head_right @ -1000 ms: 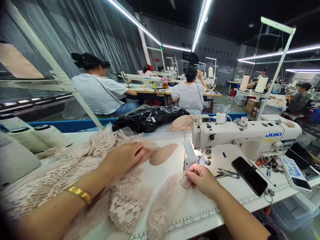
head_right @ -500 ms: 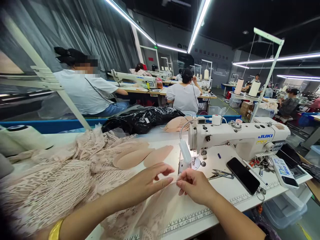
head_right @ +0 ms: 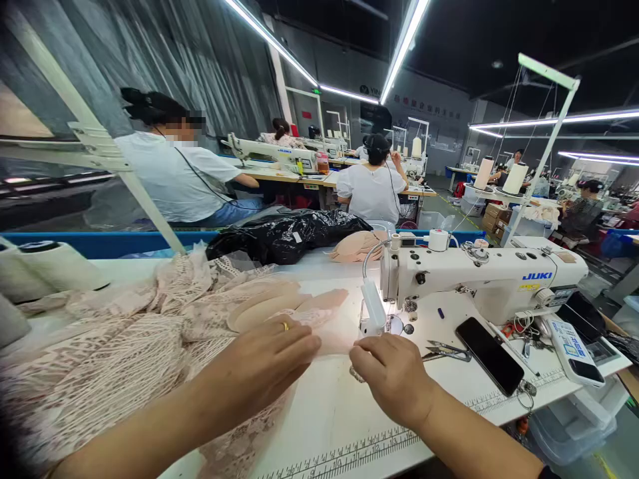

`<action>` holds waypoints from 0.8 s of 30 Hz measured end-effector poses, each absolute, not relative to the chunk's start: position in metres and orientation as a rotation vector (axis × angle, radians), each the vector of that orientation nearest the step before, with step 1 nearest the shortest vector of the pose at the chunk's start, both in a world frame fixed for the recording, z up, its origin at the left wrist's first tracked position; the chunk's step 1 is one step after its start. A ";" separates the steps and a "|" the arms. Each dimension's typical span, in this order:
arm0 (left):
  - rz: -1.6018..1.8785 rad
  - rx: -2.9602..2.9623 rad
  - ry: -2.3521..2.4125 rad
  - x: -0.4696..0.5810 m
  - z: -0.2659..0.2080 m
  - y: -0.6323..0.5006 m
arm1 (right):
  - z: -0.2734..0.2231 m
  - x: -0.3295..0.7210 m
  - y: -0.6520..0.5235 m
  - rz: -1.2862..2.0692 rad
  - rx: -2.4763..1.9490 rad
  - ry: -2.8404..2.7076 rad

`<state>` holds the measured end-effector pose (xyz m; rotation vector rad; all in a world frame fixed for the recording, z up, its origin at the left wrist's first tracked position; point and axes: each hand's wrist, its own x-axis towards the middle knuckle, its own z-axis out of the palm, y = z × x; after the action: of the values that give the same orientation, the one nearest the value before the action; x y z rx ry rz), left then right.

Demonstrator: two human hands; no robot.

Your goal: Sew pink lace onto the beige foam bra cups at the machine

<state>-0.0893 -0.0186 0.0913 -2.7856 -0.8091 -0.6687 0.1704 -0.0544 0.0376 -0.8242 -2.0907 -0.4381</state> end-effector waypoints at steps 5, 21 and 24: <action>-0.323 -2.897 -0.647 -0.075 0.055 -0.026 | 0.000 0.195 -0.019 -0.491 -0.684 -2.505; -0.660 -2.958 -0.668 -0.046 0.018 -0.002 | 0.013 0.224 -0.020 -0.116 -0.864 -2.582; -0.703 -2.985 -0.698 -0.044 0.019 -0.003 | 0.016 0.222 -0.020 -0.105 -0.869 -2.566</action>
<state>-0.0444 -0.0029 0.0194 -2.9853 -0.6978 -0.7026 0.2220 -0.0204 0.0159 -0.8693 -2.5662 -0.1048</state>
